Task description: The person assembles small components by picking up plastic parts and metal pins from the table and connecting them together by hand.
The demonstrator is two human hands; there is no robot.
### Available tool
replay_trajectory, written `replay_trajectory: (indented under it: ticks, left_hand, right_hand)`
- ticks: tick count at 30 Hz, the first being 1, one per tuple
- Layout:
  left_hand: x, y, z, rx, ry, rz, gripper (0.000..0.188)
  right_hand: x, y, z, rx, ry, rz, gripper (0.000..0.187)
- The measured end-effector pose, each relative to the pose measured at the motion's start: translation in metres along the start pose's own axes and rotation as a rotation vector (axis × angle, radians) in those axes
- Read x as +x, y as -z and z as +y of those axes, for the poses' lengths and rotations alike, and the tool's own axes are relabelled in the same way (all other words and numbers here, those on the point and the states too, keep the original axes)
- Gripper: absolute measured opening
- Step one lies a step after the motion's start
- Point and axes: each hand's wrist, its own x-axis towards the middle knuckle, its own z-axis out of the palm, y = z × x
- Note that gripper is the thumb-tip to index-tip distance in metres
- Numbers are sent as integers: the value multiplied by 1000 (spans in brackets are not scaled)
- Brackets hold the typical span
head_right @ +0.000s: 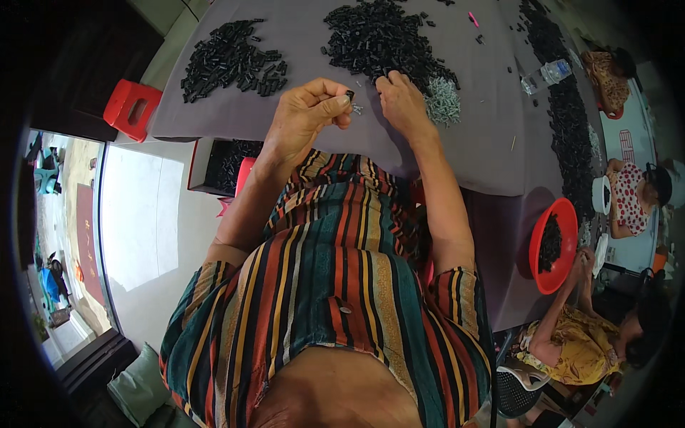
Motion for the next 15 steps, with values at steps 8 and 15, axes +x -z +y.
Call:
replay_trajectory:
  ticks: [8,15]
  left_hand:
    - [2,-2,-2,-6,-6,21,11]
    - [-3,-7,-1,41,43,5,12]
  right_hand:
    - [0,3,5,131,-50,106,5]
    - [-20,50,-25,1262,-241,191,7]
